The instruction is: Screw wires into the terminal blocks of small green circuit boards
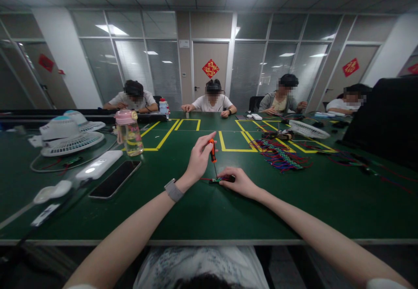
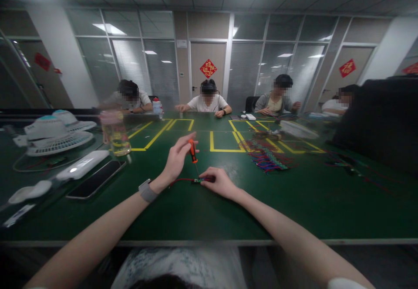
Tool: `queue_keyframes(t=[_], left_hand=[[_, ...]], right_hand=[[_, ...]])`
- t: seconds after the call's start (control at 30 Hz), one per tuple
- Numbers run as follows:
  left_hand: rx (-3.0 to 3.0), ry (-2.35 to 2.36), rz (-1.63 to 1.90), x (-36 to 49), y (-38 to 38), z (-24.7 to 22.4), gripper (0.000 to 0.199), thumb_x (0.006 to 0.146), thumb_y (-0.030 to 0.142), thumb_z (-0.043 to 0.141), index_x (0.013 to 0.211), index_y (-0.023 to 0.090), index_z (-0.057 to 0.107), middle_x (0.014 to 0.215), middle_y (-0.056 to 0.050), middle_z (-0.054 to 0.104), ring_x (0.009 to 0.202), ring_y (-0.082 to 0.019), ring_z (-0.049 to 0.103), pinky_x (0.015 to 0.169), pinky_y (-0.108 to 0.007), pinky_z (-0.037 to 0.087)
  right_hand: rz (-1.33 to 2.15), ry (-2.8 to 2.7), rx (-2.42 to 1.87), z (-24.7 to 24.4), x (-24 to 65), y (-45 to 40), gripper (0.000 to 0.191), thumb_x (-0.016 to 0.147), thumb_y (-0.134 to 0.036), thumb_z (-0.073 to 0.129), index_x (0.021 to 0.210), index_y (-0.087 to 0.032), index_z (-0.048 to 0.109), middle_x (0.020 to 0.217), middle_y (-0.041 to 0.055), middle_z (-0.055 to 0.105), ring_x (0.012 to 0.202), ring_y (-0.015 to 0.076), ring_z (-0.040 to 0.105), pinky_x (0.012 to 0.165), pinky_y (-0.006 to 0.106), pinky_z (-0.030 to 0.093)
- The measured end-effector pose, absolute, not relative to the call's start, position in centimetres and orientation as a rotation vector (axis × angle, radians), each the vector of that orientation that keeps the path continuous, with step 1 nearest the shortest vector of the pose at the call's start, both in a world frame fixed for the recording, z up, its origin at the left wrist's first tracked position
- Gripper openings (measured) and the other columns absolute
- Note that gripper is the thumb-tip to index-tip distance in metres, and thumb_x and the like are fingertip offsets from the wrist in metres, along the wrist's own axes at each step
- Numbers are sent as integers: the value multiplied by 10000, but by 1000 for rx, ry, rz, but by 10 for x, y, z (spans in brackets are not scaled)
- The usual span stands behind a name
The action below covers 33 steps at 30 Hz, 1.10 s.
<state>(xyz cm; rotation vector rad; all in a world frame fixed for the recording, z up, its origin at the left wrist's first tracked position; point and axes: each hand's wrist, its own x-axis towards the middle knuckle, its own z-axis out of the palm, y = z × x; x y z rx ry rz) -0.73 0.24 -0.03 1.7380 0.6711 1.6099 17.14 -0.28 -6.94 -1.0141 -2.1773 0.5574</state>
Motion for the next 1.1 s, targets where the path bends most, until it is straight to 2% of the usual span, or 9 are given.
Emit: queue_keyframes(t=[0.1, 0.23, 0.33, 0.47, 0.57, 0.7, 0.8, 0.97, 1.1], left_hand=[[1680, 636, 1557, -6, 3, -1, 369, 905, 309, 486, 1248, 202, 570, 1094, -77, 625, 845, -144, 644, 791, -327, 555], [1839, 787, 1676, -8, 1, -1, 290, 836, 315, 613, 1101, 210, 664, 970, -48, 592, 861, -138, 610, 771, -256, 535], [1893, 814, 1705, -9, 0, 0, 251, 850, 317, 591, 1065, 231, 688, 1051, -59, 528, 959, -147, 578, 778, -228, 526], [1774, 617, 1559, -6, 1, -1, 353, 906, 269, 470, 1240, 235, 581, 1225, -83, 535, 1011, -175, 605, 799, -294, 553], [1712, 555, 1475, -3, 0, -2, 404, 898, 262, 485, 1297, 212, 523, 1150, -88, 609, 899, -161, 648, 809, -333, 559], [1857, 653, 1547, -4, -2, -2, 363, 853, 273, 584, 1212, 221, 597, 1022, -54, 611, 856, -140, 624, 770, -268, 548], [2001, 715, 1593, -7, -3, -1, 297, 862, 290, 579, 1149, 244, 643, 1054, -55, 558, 932, -145, 585, 775, -236, 527], [1980, 613, 1596, -7, -3, 0, 331, 939, 251, 432, 1231, 238, 588, 1241, -77, 546, 1145, -181, 540, 952, -316, 476], [1877, 619, 1592, -5, -3, -1, 333, 904, 265, 508, 1222, 195, 580, 1122, -86, 618, 969, -164, 617, 828, -294, 535]], right_hand=[[547, -2183, -1018, -70, 172, -3, 177, 780, -192, 663, 940, -154, 730, 841, 56, 675, 756, 164, 614, 691, 274, 472], [543, -2174, -1015, -71, 172, -2, 169, 775, -186, 670, 929, -157, 732, 843, 56, 683, 766, 168, 621, 712, 280, 479], [538, -2169, -1006, -71, 172, -2, 162, 772, -175, 670, 920, -154, 733, 835, 55, 683, 753, 166, 622, 708, 279, 482], [515, -2179, -1005, -71, 171, -2, 155, 767, -159, 669, 908, -149, 733, 825, 56, 684, 744, 165, 622, 704, 278, 483], [512, -2174, -1003, -71, 171, -3, 152, 764, -152, 668, 902, -146, 730, 839, 61, 688, 756, 169, 627, 722, 286, 491], [522, -2167, -995, -71, 171, -4, 167, 763, -149, 662, 915, -159, 728, 852, 57, 690, 761, 168, 631, 729, 286, 500], [530, -2165, -992, -71, 171, -4, 180, 757, -144, 663, 924, -161, 727, 858, 58, 692, 753, 167, 633, 716, 284, 504], [523, -2164, -990, -71, 171, -3, 192, 754, -147, 665, 936, -154, 726, 876, 65, 700, 777, 174, 640, 743, 297, 510], [539, -2159, -992, -71, 172, -4, 194, 761, -158, 660, 944, -162, 726, 889, 63, 706, 786, 174, 645, 746, 296, 515]])
